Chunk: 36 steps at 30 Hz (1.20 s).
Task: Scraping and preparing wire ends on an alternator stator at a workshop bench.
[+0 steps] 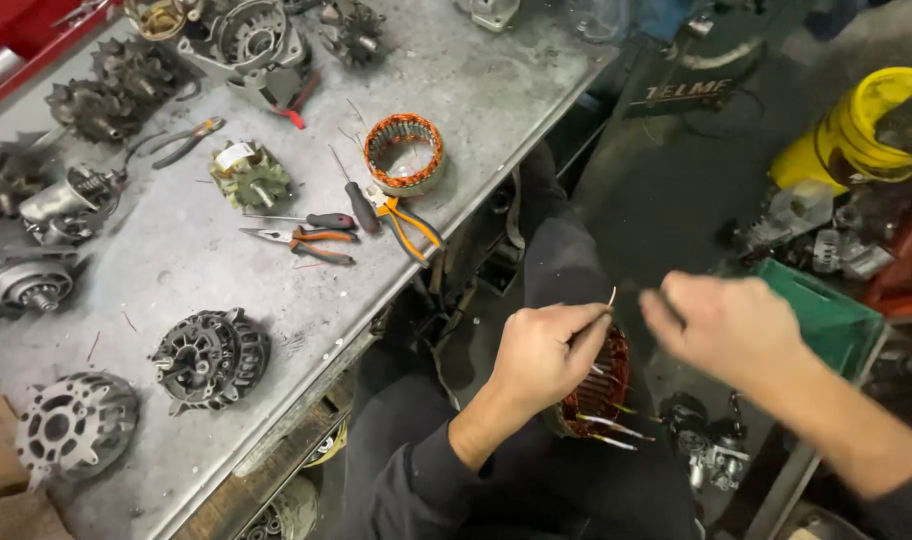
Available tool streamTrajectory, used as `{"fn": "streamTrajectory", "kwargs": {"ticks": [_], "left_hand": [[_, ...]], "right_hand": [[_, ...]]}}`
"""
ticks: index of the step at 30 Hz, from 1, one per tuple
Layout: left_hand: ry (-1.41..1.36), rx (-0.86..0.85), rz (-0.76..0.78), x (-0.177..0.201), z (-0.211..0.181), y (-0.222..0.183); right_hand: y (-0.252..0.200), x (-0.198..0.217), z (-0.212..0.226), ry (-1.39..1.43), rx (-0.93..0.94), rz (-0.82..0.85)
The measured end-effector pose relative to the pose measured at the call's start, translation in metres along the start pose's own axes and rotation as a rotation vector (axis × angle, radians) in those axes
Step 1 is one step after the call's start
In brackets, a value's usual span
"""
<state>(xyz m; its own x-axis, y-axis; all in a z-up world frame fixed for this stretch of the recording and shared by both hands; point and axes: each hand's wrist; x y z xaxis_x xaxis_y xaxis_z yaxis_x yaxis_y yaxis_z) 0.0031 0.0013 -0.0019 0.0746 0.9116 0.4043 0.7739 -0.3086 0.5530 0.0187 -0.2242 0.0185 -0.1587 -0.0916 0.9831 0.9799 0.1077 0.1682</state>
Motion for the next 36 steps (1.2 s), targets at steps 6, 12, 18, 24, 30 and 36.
{"fn": "streamTrajectory", "kwargs": {"ticks": [6,12,18,24,30,36], "left_hand": [[-0.084,-0.017,0.000,0.003,0.007,-0.002],[-0.157,0.010,0.002,0.013,0.007,-0.003],[-0.147,0.035,-0.036,0.012,0.010,-0.005],[-0.149,-0.013,-0.037,0.014,0.017,-0.007],[-0.257,0.094,-0.060,0.022,0.012,-0.005],[-0.292,0.104,-0.029,0.018,0.027,-0.003]], "right_hand": [[0.006,-0.008,0.006,0.068,0.015,-0.066],[0.007,-0.022,0.005,0.177,0.101,-0.083],[0.004,-0.024,0.014,0.210,0.233,-0.047],[0.006,-0.019,0.019,0.174,0.213,-0.043],[0.020,-0.014,0.006,0.123,-0.009,0.027],[0.006,-0.009,0.001,0.261,-0.155,0.201]]}}
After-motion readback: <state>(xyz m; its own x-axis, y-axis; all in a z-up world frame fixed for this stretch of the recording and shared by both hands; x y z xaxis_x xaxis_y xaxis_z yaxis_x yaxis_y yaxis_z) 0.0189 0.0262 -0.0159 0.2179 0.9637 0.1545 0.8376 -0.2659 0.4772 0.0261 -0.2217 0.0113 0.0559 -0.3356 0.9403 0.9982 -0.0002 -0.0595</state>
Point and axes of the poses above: each hand's wrist, its own y-axis towards the middle knuckle, its own x-axis out of the back of the hand, z = x × y, and after that the axes turned 11 degrees about -x, right-handed
